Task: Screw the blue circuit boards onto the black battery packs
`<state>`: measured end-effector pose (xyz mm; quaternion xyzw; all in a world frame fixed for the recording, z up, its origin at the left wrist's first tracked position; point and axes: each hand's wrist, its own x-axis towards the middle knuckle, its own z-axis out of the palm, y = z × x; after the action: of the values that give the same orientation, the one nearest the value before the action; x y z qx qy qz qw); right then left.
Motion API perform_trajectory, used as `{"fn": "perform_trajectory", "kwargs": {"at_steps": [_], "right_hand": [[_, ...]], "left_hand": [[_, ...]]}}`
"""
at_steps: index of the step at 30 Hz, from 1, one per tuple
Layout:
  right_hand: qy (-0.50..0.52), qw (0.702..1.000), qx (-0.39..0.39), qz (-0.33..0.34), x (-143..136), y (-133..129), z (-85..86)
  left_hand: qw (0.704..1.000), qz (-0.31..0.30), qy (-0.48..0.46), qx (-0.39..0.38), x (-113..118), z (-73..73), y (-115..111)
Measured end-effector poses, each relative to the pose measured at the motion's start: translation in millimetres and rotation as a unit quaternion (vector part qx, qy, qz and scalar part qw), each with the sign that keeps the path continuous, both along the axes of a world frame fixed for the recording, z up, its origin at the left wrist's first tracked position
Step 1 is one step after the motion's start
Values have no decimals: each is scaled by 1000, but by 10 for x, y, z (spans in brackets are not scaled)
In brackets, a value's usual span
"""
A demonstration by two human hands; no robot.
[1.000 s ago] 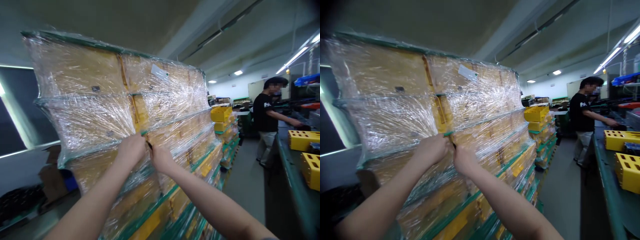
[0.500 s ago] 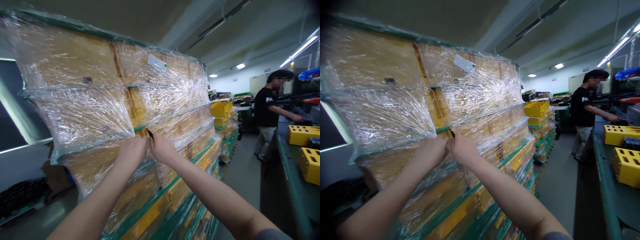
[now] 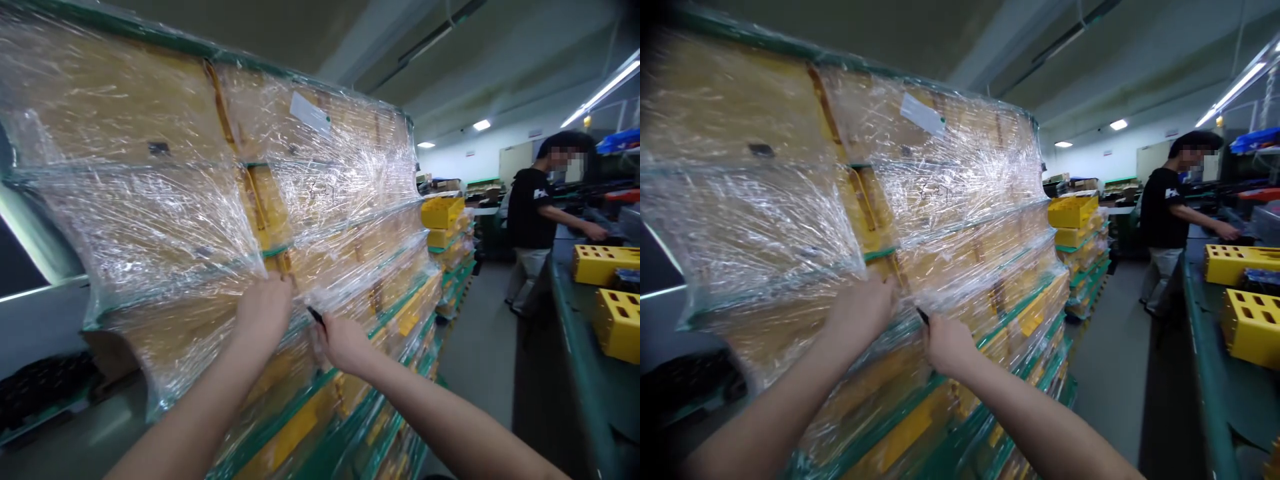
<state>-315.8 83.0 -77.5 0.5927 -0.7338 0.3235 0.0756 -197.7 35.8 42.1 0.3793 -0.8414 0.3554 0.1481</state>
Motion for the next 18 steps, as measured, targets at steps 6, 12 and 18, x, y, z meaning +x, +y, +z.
{"fn": "perform_trajectory", "kwargs": {"at_steps": [6, 12, 18], "right_hand": [[21, 995, -99, -24, 112, -162, 579], [23, 1000, 1, -5, 108, -135, -232], [13, 1000, 21, -1, 104, 41, -332]], "left_hand": [[1000, -20, -11, 11, 28, -65, -32], [998, -23, -30, 43, 226, -215, 62], [998, -16, -17, 62, 243, -209, 156]]}}
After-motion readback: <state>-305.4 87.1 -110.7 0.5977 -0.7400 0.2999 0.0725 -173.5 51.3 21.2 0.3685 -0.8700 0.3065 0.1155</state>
